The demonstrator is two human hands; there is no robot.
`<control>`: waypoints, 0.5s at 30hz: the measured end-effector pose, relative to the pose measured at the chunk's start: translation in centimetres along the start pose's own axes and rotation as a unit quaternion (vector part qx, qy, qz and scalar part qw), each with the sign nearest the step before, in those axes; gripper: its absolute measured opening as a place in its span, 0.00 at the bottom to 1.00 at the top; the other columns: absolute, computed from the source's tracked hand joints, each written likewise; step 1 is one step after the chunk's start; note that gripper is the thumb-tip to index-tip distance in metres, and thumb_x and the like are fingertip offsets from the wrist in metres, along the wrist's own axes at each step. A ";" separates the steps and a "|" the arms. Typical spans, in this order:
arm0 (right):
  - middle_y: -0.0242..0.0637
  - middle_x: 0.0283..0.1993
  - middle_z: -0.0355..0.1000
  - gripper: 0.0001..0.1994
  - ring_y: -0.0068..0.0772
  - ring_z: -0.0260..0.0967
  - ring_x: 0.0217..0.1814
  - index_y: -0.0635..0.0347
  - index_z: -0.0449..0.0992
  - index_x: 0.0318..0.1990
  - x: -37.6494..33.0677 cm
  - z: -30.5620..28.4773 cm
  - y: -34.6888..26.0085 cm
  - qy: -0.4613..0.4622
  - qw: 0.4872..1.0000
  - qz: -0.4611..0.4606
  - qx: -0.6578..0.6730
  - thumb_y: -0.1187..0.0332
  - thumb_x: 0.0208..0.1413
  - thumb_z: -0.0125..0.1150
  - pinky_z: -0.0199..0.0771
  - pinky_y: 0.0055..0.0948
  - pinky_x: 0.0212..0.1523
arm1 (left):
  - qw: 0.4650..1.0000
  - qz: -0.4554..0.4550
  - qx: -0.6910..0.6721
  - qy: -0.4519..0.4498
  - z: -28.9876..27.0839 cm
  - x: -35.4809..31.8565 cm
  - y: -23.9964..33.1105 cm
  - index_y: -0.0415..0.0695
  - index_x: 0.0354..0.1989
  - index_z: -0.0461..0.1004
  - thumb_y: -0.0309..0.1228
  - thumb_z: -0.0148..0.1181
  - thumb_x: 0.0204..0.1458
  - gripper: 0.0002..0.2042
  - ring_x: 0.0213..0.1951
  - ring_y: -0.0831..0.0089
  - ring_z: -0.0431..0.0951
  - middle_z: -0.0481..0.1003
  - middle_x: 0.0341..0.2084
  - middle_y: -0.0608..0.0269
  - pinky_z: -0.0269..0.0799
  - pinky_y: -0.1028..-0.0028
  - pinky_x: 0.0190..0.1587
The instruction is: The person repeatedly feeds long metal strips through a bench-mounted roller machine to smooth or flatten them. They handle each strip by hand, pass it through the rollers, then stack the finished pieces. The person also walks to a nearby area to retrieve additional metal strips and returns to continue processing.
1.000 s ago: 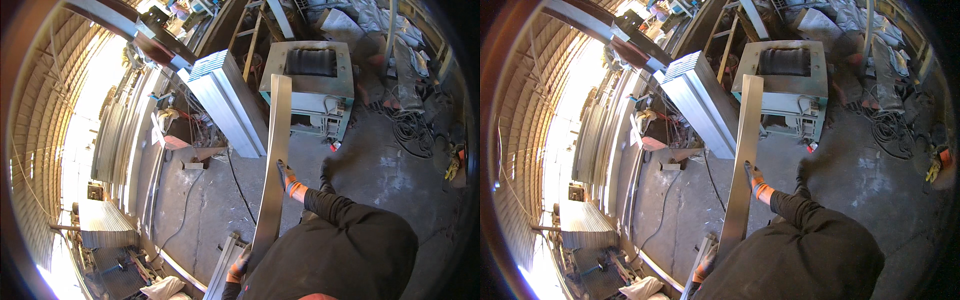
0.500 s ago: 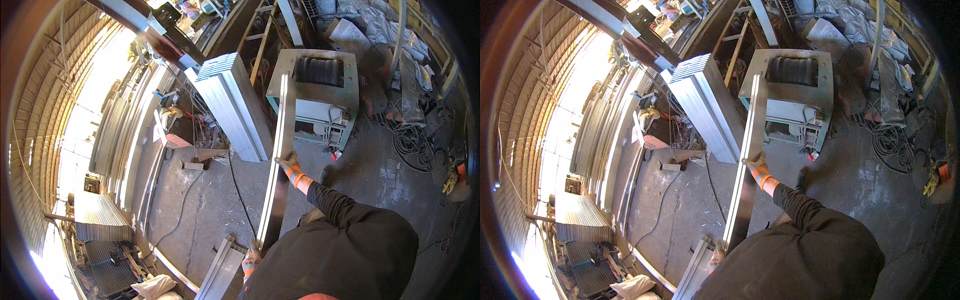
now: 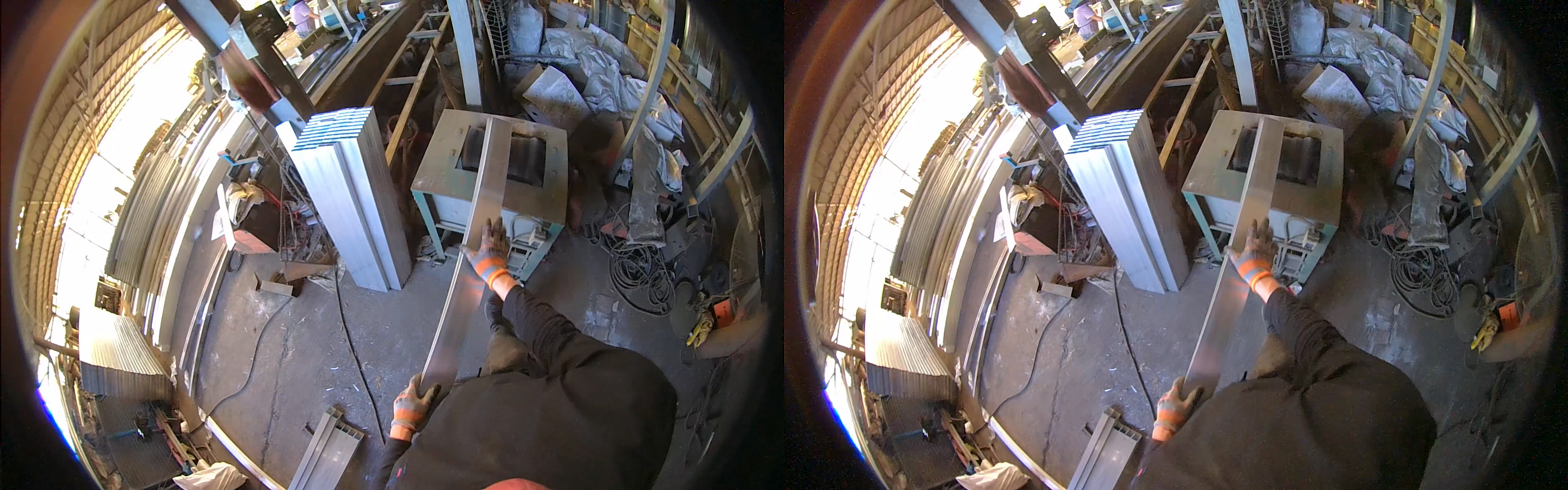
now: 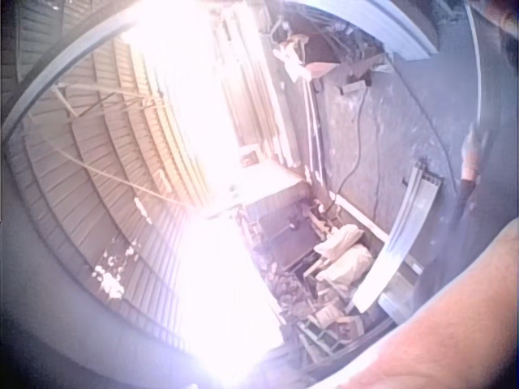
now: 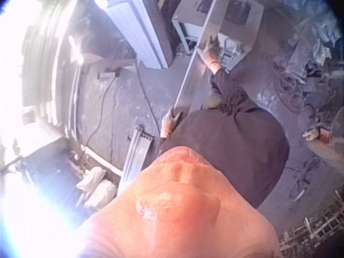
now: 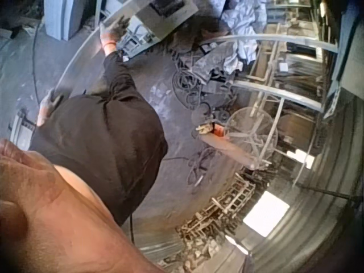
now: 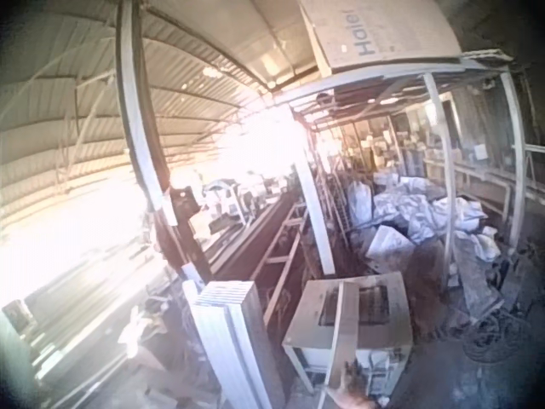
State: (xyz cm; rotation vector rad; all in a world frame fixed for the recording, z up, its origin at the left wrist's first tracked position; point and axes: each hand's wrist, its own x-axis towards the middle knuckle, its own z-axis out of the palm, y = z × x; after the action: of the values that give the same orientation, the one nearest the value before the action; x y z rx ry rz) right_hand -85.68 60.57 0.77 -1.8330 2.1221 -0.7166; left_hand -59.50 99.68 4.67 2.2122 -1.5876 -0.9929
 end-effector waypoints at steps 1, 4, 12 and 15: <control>0.58 0.89 0.50 0.55 0.61 0.44 0.92 0.65 0.59 0.83 3.2 -0.5 0.7 0.025 0.994 -0.047 -0.092 0.35 0.59 0.71 0.36 0.58 0.90 | 0.999 -0.002 -0.027 -0.023 0.4 2.6 1.5 0.49 0.67 0.76 0.58 0.68 0.65 0.31 0.57 0.39 0.85 0.86 0.51 0.41 0.80 0.49 0.59; 0.57 0.88 0.53 0.44 0.60 0.44 0.91 0.66 0.67 0.79 14.2 -0.4 3.2 -0.021 0.984 -0.069 -0.161 0.38 0.67 0.62 0.34 0.61 0.90 | 0.997 0.029 -0.047 -0.054 1.3 12.6 7.3 0.41 0.66 0.74 0.62 0.63 0.66 0.36 0.55 0.38 0.85 0.86 0.49 0.37 0.80 0.47 0.58; 0.54 0.82 0.66 0.38 0.58 0.55 0.88 0.64 0.72 0.76 47.5 3.5 15.3 0.030 0.960 -0.099 -0.260 0.39 0.74 0.51 0.43 0.59 0.88 | 0.988 0.144 -0.013 -0.047 7.6 42.1 24.8 0.39 0.52 0.78 0.58 0.54 0.74 0.28 0.48 0.30 0.83 0.84 0.44 0.31 0.77 0.41 0.54; 0.54 0.84 0.62 0.40 0.59 0.52 0.89 0.64 0.70 0.78 57.0 3.7 16.7 -0.033 0.974 -0.012 -0.222 0.37 0.75 0.47 0.43 0.56 0.88 | 0.991 0.112 -0.051 -0.042 9.2 49.1 30.3 0.38 0.52 0.78 0.56 0.53 0.75 0.28 0.49 0.30 0.83 0.84 0.44 0.32 0.77 0.41 0.53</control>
State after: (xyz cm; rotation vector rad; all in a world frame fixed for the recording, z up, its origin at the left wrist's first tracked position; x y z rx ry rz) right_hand -108.38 5.76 -3.56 -2.0616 2.3591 -0.1838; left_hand -79.21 45.39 -4.13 1.8984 -1.7345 -1.0860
